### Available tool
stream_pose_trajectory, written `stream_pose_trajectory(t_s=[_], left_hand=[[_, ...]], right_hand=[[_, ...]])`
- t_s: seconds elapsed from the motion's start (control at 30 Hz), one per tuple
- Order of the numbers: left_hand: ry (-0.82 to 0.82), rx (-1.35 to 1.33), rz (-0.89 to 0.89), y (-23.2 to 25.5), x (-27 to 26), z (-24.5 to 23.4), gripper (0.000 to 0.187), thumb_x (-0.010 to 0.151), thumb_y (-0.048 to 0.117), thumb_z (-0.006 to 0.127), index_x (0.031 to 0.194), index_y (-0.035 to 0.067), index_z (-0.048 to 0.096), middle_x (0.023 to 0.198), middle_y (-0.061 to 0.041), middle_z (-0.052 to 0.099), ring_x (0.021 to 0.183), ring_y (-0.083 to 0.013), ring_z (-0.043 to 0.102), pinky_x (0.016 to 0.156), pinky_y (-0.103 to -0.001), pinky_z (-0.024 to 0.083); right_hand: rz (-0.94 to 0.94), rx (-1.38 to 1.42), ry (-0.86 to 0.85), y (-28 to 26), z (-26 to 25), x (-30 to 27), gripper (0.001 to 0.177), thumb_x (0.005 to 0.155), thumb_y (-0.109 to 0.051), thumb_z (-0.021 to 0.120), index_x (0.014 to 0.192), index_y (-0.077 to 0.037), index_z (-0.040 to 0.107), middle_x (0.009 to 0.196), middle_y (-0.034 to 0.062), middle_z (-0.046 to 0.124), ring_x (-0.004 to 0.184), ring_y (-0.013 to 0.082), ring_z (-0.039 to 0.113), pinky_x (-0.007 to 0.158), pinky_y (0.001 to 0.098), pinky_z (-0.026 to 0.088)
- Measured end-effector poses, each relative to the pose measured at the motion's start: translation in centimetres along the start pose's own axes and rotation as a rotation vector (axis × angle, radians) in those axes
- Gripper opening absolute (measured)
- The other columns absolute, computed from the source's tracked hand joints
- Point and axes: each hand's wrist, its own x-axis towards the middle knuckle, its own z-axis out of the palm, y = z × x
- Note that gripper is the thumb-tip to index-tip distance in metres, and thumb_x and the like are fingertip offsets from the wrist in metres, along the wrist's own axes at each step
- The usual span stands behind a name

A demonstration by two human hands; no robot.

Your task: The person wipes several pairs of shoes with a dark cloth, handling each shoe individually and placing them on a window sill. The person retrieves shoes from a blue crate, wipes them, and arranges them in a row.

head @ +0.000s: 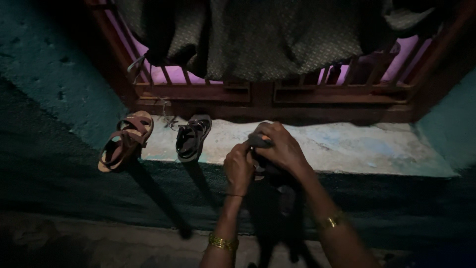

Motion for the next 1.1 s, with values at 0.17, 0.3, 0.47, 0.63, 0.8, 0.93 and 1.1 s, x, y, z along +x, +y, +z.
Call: stream_pose_trajectory(t_s=[0.17,0.3,0.47,0.63,0.8,0.93,1.1], left_hand=[[0.009,-0.058,-0.05,0.7,-0.1,0.1,0.035,0.089,0.002,0.063,0.121,0.011,0.075,0.104,-0.012,0.075,0.088,-0.0276,0.073,0.074,-0.04,0.059],[-0.045,-0.018,-0.058,0.1,0.6,0.9,0.035,0.092,0.001,0.064,0.124,0.012,0.072,0.11,-0.01,0.075,0.092,-0.0265,0.074,0.079,-0.04,0.06],[-0.019,-0.024,0.075,0.4,1.0,-0.1,0.05,0.078,-0.005,0.069,0.125,0.011,0.073,0.117,-0.012,0.076,0.098,-0.0307,0.073,0.084,-0.042,0.059],[-0.389,0.019,-0.238,2.0,2.7,-1.9,0.045,0.087,0.006,0.071,0.13,0.019,0.069,0.111,-0.01,0.076,0.094,-0.0269,0.077,0.082,-0.041,0.063],[-0.24,0.1,-0.084,1.2,2.6,-1.1,0.043,0.08,0.003,0.077,0.121,0.015,0.075,0.101,-0.019,0.075,0.095,-0.038,0.071,0.081,-0.049,0.058],[-0.271,0.176,-0.124,0.5,2.6,0.2,0.044,0.085,-0.003,0.069,0.125,0.016,0.074,0.101,-0.018,0.075,0.092,-0.0353,0.075,0.077,-0.047,0.061],[-0.24,0.078,-0.217,2.3,2.6,-1.1,0.055,0.077,-0.002,0.072,0.126,0.023,0.073,0.1,-0.018,0.075,0.09,-0.0379,0.072,0.077,-0.049,0.059]], right_hand=[[-0.011,0.238,0.114,4.2,2.4,-2.8,0.055,0.072,-0.019,0.08,0.125,-0.014,0.066,0.125,0.0099,0.057,0.116,0.0294,0.063,0.098,0.0439,0.056],[0.008,0.326,-0.07,8.0,0.8,-4.1,0.055,0.074,-0.015,0.08,0.128,-0.016,0.068,0.127,0.0099,0.062,0.121,0.0294,0.063,0.103,0.0457,0.053],[0.159,0.261,-0.169,11.0,-4.4,-1.3,0.055,0.075,-0.02,0.081,0.128,-0.019,0.069,0.125,0.011,0.073,0.117,0.0288,0.071,0.1,0.0451,0.058],[-0.144,0.026,-0.01,8.3,-3.7,6.1,0.046,0.079,-0.013,0.081,0.124,-0.015,0.072,0.128,0.0138,0.067,0.118,0.0304,0.065,0.1,0.0432,0.054],[-0.304,0.031,-0.323,4.7,1.2,10.2,0.049,0.072,-0.027,0.086,0.116,-0.012,0.073,0.118,0.0106,0.073,0.114,0.0296,0.07,0.099,0.0422,0.054],[-0.12,0.129,-0.266,7.5,1.9,9.3,0.045,0.075,-0.027,0.081,0.117,-0.012,0.075,0.12,0.0132,0.069,0.118,0.0312,0.068,0.1,0.0431,0.054],[-0.089,0.271,-0.066,11.1,2.8,6.5,0.055,0.075,-0.019,0.083,0.126,-0.012,0.065,0.13,0.0125,0.06,0.123,0.033,0.059,0.1,0.0444,0.05]])
